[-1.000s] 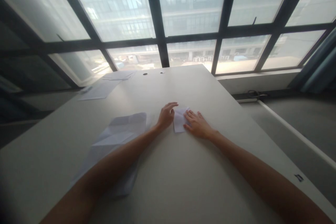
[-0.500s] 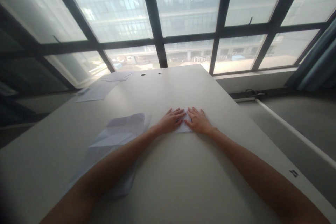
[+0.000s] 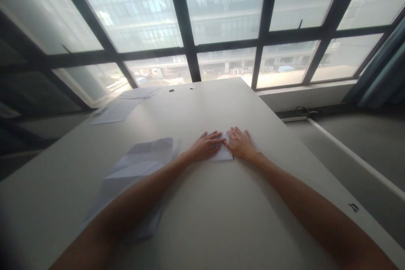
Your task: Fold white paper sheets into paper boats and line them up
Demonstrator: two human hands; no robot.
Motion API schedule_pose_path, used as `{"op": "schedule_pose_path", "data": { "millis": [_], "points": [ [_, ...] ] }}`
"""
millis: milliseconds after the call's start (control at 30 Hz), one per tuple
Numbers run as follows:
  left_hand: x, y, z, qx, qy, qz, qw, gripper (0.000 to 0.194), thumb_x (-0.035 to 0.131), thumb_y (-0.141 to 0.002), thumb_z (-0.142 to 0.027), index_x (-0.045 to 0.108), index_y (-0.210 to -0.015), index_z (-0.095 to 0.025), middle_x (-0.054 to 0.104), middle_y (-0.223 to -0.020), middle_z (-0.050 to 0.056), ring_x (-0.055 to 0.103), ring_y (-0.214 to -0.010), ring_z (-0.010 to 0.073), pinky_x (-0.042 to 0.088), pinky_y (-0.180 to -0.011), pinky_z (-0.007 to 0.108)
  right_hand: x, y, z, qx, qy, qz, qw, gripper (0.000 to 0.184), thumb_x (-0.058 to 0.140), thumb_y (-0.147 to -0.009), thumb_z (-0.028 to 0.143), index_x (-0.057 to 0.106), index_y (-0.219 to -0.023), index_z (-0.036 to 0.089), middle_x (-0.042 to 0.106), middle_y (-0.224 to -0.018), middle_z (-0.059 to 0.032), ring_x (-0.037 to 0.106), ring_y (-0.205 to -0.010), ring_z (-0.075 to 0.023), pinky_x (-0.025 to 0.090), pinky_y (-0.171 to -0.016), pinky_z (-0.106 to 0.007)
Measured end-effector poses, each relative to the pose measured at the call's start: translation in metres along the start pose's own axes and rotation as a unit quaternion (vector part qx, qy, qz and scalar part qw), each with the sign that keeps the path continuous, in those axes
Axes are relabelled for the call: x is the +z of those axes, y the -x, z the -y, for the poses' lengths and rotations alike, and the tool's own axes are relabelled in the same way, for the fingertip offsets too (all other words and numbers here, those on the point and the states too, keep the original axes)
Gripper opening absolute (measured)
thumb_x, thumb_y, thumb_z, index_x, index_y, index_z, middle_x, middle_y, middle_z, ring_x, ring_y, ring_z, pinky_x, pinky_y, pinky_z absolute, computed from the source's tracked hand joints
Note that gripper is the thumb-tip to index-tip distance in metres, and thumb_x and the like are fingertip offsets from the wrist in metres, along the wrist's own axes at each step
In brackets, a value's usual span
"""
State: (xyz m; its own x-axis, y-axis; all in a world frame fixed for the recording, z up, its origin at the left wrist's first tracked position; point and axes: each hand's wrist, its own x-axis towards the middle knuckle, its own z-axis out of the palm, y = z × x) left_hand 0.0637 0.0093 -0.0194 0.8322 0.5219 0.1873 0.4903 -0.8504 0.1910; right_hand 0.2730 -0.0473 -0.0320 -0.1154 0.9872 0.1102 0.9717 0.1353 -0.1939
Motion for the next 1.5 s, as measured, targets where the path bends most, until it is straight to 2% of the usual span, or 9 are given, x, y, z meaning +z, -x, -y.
{"op": "schedule_pose_path", "data": {
  "millis": [200, 333, 467, 733, 933, 1033, 1200, 1367, 1500],
  "points": [
    [0.0, -0.001, 0.0, -0.004, 0.004, 0.001, 1.0, 0.04, 0.042, -0.1, -0.036, 0.053, -0.139, -0.035, 0.043, -0.154, 0.002, 0.033, -0.145, 0.0232, 0.02, -0.119, 0.051, 0.002, 0.0, 0.0, 0.006, 0.004, -0.006, 1.0, 0.064, 0.032, -0.099, 0.052, 0.039, -0.149, 0.013, 0.027, -0.16, -0.0178, 0.02, -0.149, -0.032, 0.015, -0.115, -0.063],
    [0.001, -0.001, 0.001, -0.007, 0.009, 0.003, 1.0, 0.041, 0.041, -0.1, -0.036, 0.052, -0.14, -0.034, 0.042, -0.154, 0.002, 0.033, -0.145, 0.0234, 0.019, -0.119, 0.052, 0.0, 0.0, 0.0, 0.001, -0.008, -0.016, 1.0, 0.06, 0.032, -0.099, 0.045, 0.038, -0.15, 0.011, 0.026, -0.16, -0.0175, 0.02, -0.149, -0.0299, 0.016, -0.116, -0.062],
    [0.001, -0.002, 0.001, -0.02, 0.022, 0.001, 1.0, 0.046, 0.042, -0.099, -0.035, 0.045, -0.145, -0.032, 0.042, -0.154, 0.003, 0.031, -0.146, 0.0215, 0.017, -0.12, 0.05, -0.002, 0.001, 0.0, -0.044, -0.018, -0.012, 0.999, 0.06, 0.036, -0.098, 0.041, 0.036, -0.151, 0.013, 0.026, -0.16, -0.0168, 0.018, -0.15, -0.0291, 0.014, -0.117, -0.061],
    [-0.002, -0.001, 0.001, -0.036, 0.032, 0.014, 0.999, 0.052, 0.04, -0.099, -0.038, 0.036, -0.15, -0.028, 0.038, -0.157, 0.005, 0.028, -0.147, 0.0218, 0.014, -0.12, 0.054, -0.012, 0.005, -0.019, -0.144, -0.047, 0.075, 0.986, 0.085, 0.043, -0.092, 0.066, 0.017, -0.158, 0.019, 0.015, -0.163, -0.0147, 0.013, -0.151, -0.0315, 0.006, -0.119, -0.058],
    [-0.001, -0.001, 0.001, -0.045, 0.026, 0.013, 0.999, 0.051, 0.041, -0.099, -0.039, 0.039, -0.149, -0.029, 0.037, -0.157, 0.006, 0.027, -0.148, 0.0217, 0.015, -0.12, 0.053, -0.016, 0.004, -0.031, -0.175, -0.08, 0.099, 0.976, 0.099, 0.057, -0.082, 0.071, 0.016, -0.158, 0.022, 0.014, -0.163, -0.0126, 0.011, -0.151, -0.0313, 0.003, -0.121, -0.054],
    [-0.001, -0.001, 0.001, -0.047, 0.02, 0.021, 0.998, 0.05, 0.041, -0.099, -0.039, 0.04, -0.148, -0.031, 0.035, -0.158, 0.005, 0.025, -0.148, 0.0226, 0.016, -0.12, 0.053, -0.015, 0.004, -0.03, -0.167, -0.079, 0.091, 0.978, 0.088, 0.053, -0.087, 0.065, 0.019, -0.157, 0.023, 0.017, -0.163, -0.0123, 0.014, -0.151, -0.0301, 0.006, -0.12, -0.055],
    [-0.001, -0.001, 0.003, -0.038, 0.017, 0.02, 0.999, 0.048, 0.04, -0.099, -0.039, 0.042, -0.147, -0.033, 0.035, -0.158, 0.003, 0.026, -0.148, 0.0236, 0.016, -0.12, 0.054, -0.007, 0.002, -0.02, -0.109, -0.051, 0.021, 0.993, 0.057, 0.039, -0.099, 0.045, 0.037, -0.152, 0.024, 0.032, -0.159, -0.0107, 0.026, -0.148, -0.0272, 0.021, -0.117, -0.056],
    [0.002, -0.001, 0.004, -0.04, 0.009, 0.018, 0.999, 0.049, 0.037, -0.1, -0.042, 0.041, -0.148, -0.033, 0.031, -0.16, 0.004, 0.023, -0.149, 0.0255, 0.016, -0.119, 0.055, -0.003, 0.0, -0.013, -0.07, -0.043, -0.024, 0.996, 0.051, 0.041, -0.098, 0.034, 0.047, -0.146, 0.018, 0.04, -0.155, -0.0126, 0.032, -0.145, -0.0258, 0.026, -0.117, -0.05],
    [0.004, -0.001, 0.003, -0.078, -0.01, 0.007, 0.997, 0.052, 0.04, -0.099, -0.048, 0.041, -0.148, -0.032, 0.03, -0.16, 0.009, 0.021, -0.149, 0.031, 0.015, -0.118, 0.059, -0.006, 0.003, -0.012, -0.089, -0.045, -0.013, 0.995, 0.054, 0.043, -0.097, 0.041, 0.045, -0.147, 0.019, 0.038, -0.156, -0.012, 0.03, -0.146, -0.027, 0.024, -0.117, -0.054]
  ]
}}
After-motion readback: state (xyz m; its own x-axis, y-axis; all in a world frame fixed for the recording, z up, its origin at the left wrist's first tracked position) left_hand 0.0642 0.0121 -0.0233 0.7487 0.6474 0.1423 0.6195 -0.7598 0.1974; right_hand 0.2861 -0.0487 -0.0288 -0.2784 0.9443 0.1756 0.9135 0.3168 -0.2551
